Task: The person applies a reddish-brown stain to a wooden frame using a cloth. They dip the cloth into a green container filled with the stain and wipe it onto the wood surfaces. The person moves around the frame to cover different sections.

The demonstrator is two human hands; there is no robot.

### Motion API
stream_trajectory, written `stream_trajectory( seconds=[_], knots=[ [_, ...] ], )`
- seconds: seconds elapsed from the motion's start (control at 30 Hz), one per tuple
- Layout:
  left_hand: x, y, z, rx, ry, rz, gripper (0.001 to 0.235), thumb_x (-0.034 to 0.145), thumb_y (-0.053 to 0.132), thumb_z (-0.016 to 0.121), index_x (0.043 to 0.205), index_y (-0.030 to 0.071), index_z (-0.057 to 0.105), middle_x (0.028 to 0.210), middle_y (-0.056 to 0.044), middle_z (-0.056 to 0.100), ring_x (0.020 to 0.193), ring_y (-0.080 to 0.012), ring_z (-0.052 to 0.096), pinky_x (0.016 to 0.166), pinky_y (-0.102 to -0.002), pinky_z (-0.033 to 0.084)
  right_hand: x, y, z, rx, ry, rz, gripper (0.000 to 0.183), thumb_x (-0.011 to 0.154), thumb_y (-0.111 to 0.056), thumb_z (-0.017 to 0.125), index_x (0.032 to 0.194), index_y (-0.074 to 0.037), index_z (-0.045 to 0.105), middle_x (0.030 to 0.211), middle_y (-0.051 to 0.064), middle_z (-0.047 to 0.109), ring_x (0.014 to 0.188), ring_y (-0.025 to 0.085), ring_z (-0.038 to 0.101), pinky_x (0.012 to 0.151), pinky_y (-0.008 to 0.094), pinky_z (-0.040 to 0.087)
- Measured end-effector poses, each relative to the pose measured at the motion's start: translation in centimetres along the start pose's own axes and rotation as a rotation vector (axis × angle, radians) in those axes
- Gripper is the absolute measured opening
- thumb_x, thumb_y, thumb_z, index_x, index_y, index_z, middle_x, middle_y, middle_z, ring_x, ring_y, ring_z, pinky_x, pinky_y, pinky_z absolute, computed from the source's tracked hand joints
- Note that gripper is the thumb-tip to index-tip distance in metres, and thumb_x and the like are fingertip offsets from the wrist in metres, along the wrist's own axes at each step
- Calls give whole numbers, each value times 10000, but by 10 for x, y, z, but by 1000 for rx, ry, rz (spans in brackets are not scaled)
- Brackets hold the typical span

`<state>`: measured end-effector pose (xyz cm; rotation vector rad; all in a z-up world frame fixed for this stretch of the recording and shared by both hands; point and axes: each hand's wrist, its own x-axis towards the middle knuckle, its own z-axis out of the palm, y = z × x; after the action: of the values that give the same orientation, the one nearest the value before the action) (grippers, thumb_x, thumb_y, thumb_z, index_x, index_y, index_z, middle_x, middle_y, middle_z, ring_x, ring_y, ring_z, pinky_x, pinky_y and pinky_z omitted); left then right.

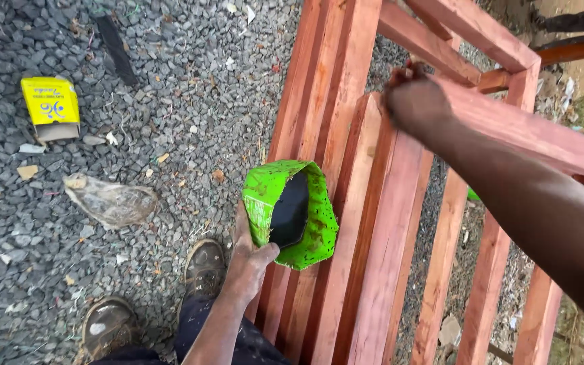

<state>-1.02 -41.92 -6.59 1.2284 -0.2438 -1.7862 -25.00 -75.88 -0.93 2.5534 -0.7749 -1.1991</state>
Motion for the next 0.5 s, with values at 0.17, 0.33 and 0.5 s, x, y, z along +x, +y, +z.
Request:
stream_trajectory(
  seconds=[0.17, 0.33, 0.5],
  knots=[
    [9, -7, -1, -253, 18, 1, 1198, 604, 83, 552, 1638, 131, -52, 1705, -96, 39, 1526, -239, 196, 1228, -421, 237, -20, -32, 10, 156, -315, 40, 95, 812, -56, 553, 804, -3, 632, 681, 136, 699, 564, 316, 675, 498, 463, 547],
    [22, -14, -4, -145, 86, -1, 1141, 652, 88, 560, 1641, 113, -10, 1697, -93, 50, 1523, -194, 141, 1230, -376, 198, -107, -141, -38, 294, -494, -429, 158, 886, -176, 609, 797, -89, 707, 798, 81, 726, 741, 236, 711, 987, 446, 389],
    [19, 2, -7, -94, 66, -9, 1178, 639, 57, 577, 1636, 149, -43, 1719, -94, -37, 1581, -227, 11, 1253, -460, 150, -13, -28, 30, 413, -397, -176, 101, 781, -185, 649, 807, -90, 630, 664, 46, 671, 592, 250, 671, 543, 419, 506]
  ],
)
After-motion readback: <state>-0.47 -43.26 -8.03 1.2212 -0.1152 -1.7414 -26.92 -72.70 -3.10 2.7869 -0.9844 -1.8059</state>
